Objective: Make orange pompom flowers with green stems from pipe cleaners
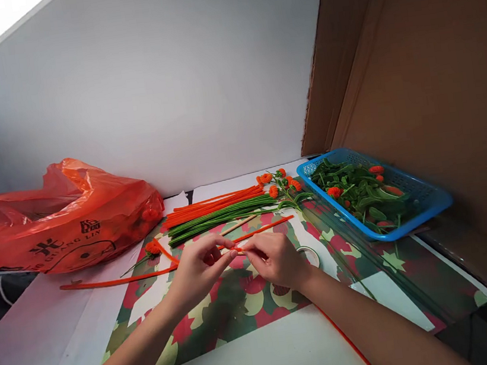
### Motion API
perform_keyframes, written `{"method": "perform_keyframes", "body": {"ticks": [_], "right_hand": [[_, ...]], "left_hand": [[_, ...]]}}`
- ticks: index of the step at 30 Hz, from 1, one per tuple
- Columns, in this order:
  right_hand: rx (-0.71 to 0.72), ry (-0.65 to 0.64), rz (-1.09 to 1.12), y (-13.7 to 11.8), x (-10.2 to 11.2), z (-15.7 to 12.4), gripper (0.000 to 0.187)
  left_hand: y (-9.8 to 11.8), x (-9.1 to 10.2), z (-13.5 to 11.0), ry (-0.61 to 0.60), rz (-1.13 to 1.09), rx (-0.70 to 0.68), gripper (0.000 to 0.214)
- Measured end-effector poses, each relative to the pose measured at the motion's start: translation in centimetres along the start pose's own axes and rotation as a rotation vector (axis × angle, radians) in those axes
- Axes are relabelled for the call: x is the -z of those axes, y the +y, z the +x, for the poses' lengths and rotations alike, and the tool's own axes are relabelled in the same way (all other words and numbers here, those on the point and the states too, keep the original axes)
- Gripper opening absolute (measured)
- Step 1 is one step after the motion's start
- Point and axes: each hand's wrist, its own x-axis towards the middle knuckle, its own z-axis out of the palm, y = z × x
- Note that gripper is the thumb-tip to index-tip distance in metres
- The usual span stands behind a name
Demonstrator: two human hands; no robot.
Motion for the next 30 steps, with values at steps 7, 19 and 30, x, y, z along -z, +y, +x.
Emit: {"method": "perform_keyframes", "body": {"ticks": [7, 19, 30], "right_hand": [[-0.325, 0.023, 0.175, -0.1, -0.3, 0.0, 0.009], [-0.033, 0.121, 0.033, -1.3, 0.4, -0.6, 0.012], [0.159, 0.090, -0.052, -1.2, 0.2, -0.1, 0.015]], "left_hand": [[-1.6, -0.3, -0.4, 0.224, 0.567, -0.732, 0.019], [0.7, 1.4, -0.4, 0.328, 0.755, -0.975, 0.029], [2.8, 1.1, -1.6, 0.131, 0.902, -0.541, 0.021]]}}
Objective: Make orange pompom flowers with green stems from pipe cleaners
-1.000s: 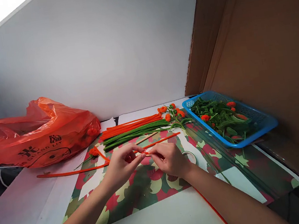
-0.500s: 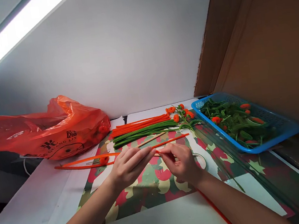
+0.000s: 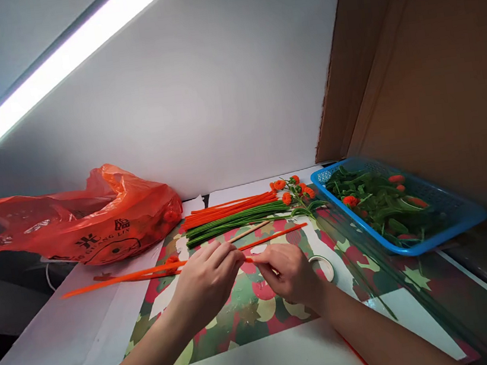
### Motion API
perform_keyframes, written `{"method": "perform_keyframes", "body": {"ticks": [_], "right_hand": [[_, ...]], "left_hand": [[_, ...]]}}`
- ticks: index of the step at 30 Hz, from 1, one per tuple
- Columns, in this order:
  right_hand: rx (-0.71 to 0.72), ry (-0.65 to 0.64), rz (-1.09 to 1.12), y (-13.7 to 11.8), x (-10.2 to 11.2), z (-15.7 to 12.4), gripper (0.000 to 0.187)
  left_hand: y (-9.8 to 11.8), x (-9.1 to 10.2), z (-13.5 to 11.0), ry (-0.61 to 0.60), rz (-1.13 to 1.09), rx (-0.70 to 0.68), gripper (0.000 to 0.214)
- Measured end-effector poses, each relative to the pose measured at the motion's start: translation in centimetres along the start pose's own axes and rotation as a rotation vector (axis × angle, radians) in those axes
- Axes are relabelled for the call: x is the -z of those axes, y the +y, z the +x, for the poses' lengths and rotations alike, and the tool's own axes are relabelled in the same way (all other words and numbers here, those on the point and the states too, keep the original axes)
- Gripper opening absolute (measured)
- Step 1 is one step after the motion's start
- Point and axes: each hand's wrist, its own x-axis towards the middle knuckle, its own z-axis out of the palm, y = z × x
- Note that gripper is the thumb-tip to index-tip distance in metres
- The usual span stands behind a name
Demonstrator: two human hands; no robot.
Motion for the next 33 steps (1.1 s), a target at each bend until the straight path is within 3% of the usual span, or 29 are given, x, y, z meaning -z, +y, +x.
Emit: {"method": "perform_keyframes", "body": {"ticks": [7, 10, 12, 14, 16, 19, 22, 25, 30, 33], "right_hand": [[0.223, -0.134, 0.029, -1.9, -0.6, -0.8, 0.016], [0.053, -0.202, 0.201, -3.0, -0.6, -0.3, 0.013], [-0.181, -0.307, 0.362, -3.2, -0.7, 0.1, 0.010], [-0.421, -0.441, 0.526, -2.9, -0.9, 0.4, 0.010], [-0.635, -0.522, 0.692, -2.5, -1.1, 0.5, 0.015], [-0.824, -0.624, 0.867, -1.9, -1.2, 0.0, 0.021], [-0.797, -0.698, 0.826, -1.9, -1.2, -0.5, 0.022], [-0.694, -0.710, 0.681, -2.4, -1.1, -0.7, 0.018], [-0.575, -0.627, 0.416, -3.8, -1.2, -0.8, 0.004], [-0.285, -0.646, 0.071, -4.4, -1.8, -1.3, 0.006]], "left_hand": [[0.2, 4.5, -2.2, -0.503, -0.652, 0.557, 0.023], [0.0, 4.6, -3.4, -0.732, -1.016, 0.787, 0.032], [0.0, 3.9, -4.1, -0.698, -1.168, 0.859, 0.033], [0.2, 2.9, -4.8, -0.619, -1.108, 0.805, 0.029], [0.4, 1.8, -5.5, -0.401, -0.899, 0.599, 0.015], [0.6, 0.3, -6.6, -0.143, -0.690, 0.314, 0.014], [0.8, -0.4, -7.3, -0.055, -0.647, 0.200, 0.016], [1.5, -0.2, -7.6, -0.053, -0.651, 0.224, 0.019], [2.2, 0.1, -7.8, -0.171, -0.827, 0.550, 0.025], [1.8, -0.8, -7.9, -0.308, -1.150, 0.788, 0.033]]}}
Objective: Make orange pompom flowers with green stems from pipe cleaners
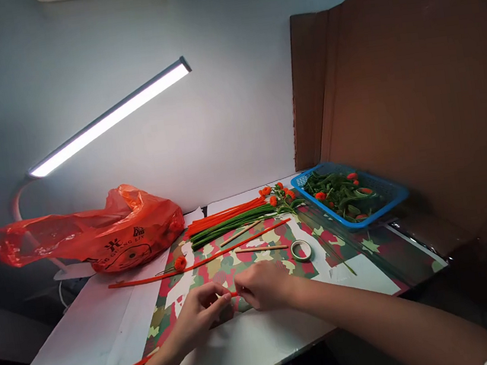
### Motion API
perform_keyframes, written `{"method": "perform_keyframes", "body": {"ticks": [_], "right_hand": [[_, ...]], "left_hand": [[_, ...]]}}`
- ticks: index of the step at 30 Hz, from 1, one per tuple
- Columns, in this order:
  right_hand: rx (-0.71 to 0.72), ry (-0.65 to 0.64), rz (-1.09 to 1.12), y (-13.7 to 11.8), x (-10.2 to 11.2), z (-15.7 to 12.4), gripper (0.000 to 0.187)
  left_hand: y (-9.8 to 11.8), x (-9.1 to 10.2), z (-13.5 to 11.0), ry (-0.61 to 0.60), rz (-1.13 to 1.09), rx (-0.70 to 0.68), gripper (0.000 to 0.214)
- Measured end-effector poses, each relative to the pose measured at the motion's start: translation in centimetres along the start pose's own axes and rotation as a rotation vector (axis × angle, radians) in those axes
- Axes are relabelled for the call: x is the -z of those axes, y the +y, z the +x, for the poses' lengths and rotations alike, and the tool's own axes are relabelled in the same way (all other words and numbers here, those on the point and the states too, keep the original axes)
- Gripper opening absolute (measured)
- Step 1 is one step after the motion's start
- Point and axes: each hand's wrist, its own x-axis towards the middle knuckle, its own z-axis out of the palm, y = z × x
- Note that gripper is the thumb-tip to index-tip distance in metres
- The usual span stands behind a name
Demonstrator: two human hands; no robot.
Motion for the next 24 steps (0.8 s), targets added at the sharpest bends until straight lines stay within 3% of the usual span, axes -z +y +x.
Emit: {"method": "perform_keyframes", "body": {"ticks": [3, 5, 7, 10, 13, 16, 20, 24], "right_hand": [[0.236, -0.053, -0.417, -0.1, -1.1, -0.1, 0.015], [0.205, -0.081, -0.421, -0.1, -1.7, -0.1, 0.017], [0.093, -0.082, -0.348, -0.1, -1.8, -0.1, 0.015], [0.006, -0.092, -0.224, -0.3, -1.2, -0.2, 0.010], [-0.126, -0.221, 0.234, -0.3, 0.0, -0.4, 0.017], [-0.196, -0.309, 0.532, -0.4, 0.8, -0.6, 0.018], [-0.086, -0.281, 0.331, -1.0, 1.0, -0.6, 0.016], [0.070, -0.250, -0.122, -1.7, 0.6, -0.5, 0.013]], "left_hand": [[-0.9, 0.3, 0.9, -0.084, -0.239, 0.156, 0.038], [-1.1, 0.5, 1.1, -0.086, -0.175, 0.143, 0.035], [-1.2, 0.6, 0.9, -0.019, 0.102, -0.020, 0.028], [-1.3, 0.5, 0.0, 0.117, 0.528, -0.408, 0.018], [-1.3, 0.4, -1.1, 0.210, 0.718, -0.752, 0.018], [-1.0, 0.3, -1.8, 0.256, 0.813, -0.945, 0.019], [-0.5, 0.2, -2.2, 0.263, 0.873, -0.958, 0.019], [0.0, 0.2, -2.5, 0.174, 0.791, -0.689, 0.020]]}}
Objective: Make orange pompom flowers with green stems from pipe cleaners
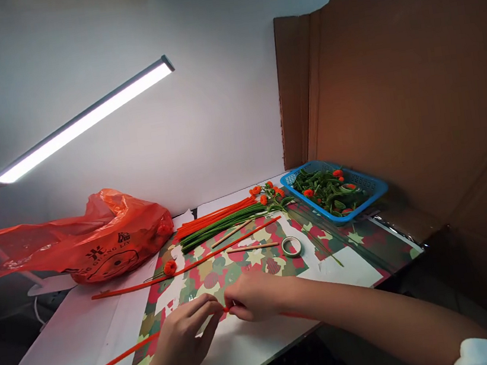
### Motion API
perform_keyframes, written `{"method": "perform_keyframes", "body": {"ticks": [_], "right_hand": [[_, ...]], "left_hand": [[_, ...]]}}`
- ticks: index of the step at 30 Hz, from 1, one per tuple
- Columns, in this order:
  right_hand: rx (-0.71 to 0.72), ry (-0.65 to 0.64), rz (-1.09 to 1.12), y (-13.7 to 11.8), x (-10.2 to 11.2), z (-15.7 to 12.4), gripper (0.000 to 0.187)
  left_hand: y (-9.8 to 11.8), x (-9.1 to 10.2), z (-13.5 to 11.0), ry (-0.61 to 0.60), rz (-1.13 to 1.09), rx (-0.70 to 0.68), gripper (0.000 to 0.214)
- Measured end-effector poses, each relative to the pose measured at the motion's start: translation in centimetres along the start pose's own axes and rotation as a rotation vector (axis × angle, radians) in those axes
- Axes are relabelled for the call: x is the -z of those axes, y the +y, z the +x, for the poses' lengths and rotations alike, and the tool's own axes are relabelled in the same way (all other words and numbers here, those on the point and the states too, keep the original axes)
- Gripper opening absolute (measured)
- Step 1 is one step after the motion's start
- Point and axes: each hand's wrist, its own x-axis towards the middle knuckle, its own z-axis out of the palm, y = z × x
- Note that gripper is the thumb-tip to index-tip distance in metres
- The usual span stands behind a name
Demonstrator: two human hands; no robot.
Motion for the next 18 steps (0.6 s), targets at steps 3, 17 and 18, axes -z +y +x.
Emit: {"method": "perform_keyframes", "body": {"ticks": [3, 17, 18], "right_hand": [[0.108, -0.018, -0.365, -0.2, -0.5, 0.2, 0.016], [-0.297, -0.332, 1.006, 1.2, 0.7, 0.0, 0.014], [-0.310, -0.391, 1.158, 1.4, 0.6, -0.1, 0.017]], "left_hand": [[-0.2, 0.1, 0.4, -0.168, -0.228, 0.300, 0.018], [-1.1, 0.0, 0.5, 0.002, 0.025, -0.176, 0.021], [-1.0, 0.2, 0.5, 0.027, 0.100, -0.267, 0.022]]}}
